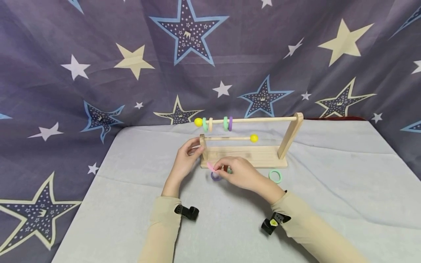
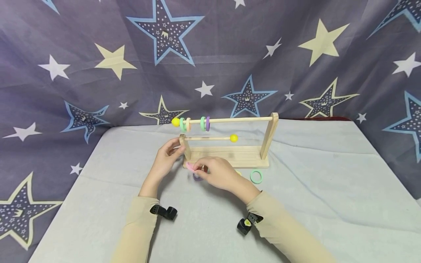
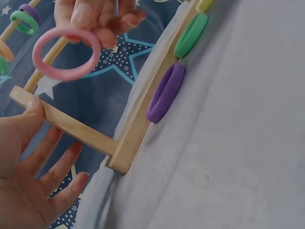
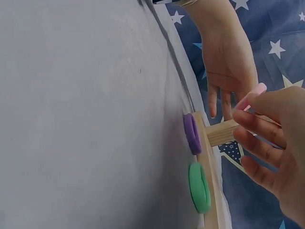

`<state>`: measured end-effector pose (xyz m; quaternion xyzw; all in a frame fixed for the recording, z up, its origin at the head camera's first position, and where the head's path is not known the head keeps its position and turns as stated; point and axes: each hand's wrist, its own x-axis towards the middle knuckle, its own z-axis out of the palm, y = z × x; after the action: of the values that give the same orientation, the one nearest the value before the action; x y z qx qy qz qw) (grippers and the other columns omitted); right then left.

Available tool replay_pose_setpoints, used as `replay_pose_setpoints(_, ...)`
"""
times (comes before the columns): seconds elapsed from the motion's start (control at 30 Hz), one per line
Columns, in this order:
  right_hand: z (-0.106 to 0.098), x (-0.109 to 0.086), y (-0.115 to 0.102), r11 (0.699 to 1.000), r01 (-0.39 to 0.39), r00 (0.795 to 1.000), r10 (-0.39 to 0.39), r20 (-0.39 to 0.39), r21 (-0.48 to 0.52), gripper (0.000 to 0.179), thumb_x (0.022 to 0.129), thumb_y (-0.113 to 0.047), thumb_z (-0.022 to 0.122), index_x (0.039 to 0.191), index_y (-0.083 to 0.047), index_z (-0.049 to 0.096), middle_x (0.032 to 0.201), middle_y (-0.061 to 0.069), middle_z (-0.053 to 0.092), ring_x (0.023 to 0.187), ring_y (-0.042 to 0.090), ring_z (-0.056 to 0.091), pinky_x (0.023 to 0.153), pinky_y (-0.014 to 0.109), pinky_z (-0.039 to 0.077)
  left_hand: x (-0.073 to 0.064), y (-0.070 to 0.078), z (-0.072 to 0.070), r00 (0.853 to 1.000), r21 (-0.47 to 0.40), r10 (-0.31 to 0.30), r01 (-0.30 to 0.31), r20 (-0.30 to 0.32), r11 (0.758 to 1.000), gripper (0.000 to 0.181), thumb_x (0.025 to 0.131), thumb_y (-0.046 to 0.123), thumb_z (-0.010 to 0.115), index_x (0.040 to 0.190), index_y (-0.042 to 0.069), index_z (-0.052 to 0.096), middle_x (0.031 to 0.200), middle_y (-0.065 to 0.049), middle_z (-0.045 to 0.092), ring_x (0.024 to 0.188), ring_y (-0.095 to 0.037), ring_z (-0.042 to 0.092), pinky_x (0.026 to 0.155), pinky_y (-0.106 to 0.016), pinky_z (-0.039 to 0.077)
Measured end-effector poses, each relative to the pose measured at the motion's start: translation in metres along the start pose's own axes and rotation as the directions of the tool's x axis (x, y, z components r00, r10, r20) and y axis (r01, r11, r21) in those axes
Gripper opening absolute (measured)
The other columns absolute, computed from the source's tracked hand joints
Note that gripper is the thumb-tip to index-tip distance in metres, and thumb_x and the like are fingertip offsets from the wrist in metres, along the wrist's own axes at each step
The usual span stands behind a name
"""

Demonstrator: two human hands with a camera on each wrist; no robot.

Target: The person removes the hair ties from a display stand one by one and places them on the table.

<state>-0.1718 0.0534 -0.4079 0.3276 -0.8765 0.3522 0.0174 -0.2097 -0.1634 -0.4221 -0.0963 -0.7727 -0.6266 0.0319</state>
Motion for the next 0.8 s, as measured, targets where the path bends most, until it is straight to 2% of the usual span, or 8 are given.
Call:
replay_pose_setpoints(0.17,0.007,0.009,-0.002,0.999,0.04,0.998,-0.038,0.042,-0.03,0.006,0.091,-0.019,0.072,0.097,-0.018,0.073,0.085,-0.011,0.068,0.075,0.004,0.059,0.072,0.024,0.052,-0.001,0.0,-0.001,1.0,-0.011,-0.028,0.028,0.007,1.0,0.043,0.097,0.011,0.064,0.137,-0.001,0.054,0.132,-0.022,0.059,0.115,-0.036,0.061,0.097,-0.038,0.051)
replay_pose_setpoints(0.37,0.017,0.018,-0.001,0.992,0.098,0.991,-0.09,0.102,-0.079,0.005,0.09,-0.018,0.073,0.095,-0.018,0.073,0.083,-0.011,0.066,0.07,0.004,0.055,0.068,0.023,0.05,-0.002,0.001,-0.004,0.997,-0.042,-0.071,0.072,0.032,0.997,0.045,0.098,0.014,0.064,0.139,0.0,0.052,0.138,-0.022,0.055,0.12,-0.036,0.058,0.097,-0.04,0.051)
replay_pose_setpoints(0.47,0.02,0.021,0.0,0.989,0.118,0.986,-0.106,0.132,-0.093,0.005,0.09,-0.018,0.074,0.095,-0.017,0.073,0.085,-0.01,0.067,0.07,0.004,0.055,0.068,0.024,0.05,-0.005,0.011,-0.004,0.995,-0.038,-0.085,0.087,0.041,0.995,0.044,0.099,0.012,0.062,0.139,-0.002,0.051,0.138,-0.023,0.054,0.121,-0.038,0.057,0.099,-0.043,0.05)
replay_pose_setpoints(0.63,0.022,0.026,0.0,0.985,0.13,0.983,-0.113,0.147,-0.114,0.005,0.089,-0.018,0.074,0.093,-0.016,0.074,0.089,-0.007,0.07,0.074,0.008,0.06,0.07,0.027,0.053,-0.009,0.03,-0.003,0.993,-0.031,-0.11,0.112,0.05,0.993,0.044,0.098,0.006,0.062,0.139,-0.006,0.05,0.138,-0.026,0.053,0.12,-0.041,0.057,0.098,-0.055,0.047)
replay_pose_setpoints(0.7,0.022,0.027,0.001,0.984,0.127,0.982,-0.107,0.154,-0.122,0.005,0.09,-0.019,0.074,0.093,-0.016,0.074,0.091,-0.006,0.071,0.076,0.009,0.063,0.072,0.027,0.053,-0.008,0.027,-0.003,0.992,-0.036,-0.117,0.119,0.05,0.992,0.044,0.098,0.005,0.062,0.139,-0.005,0.05,0.139,-0.026,0.053,0.12,-0.042,0.056,0.097,-0.059,0.046)
replay_pose_setpoints(0.8,0.023,0.028,0.002,0.985,0.12,0.98,-0.097,0.174,-0.127,0.005,0.091,-0.02,0.073,0.091,-0.016,0.074,0.091,-0.007,0.071,0.079,0.01,0.064,0.074,0.028,0.054,-0.006,0.017,-0.002,0.992,-0.052,-0.116,0.118,0.048,0.992,0.045,0.098,0.008,0.063,0.14,-0.003,0.05,0.14,-0.024,0.052,0.121,-0.041,0.056,0.098,-0.058,0.046)
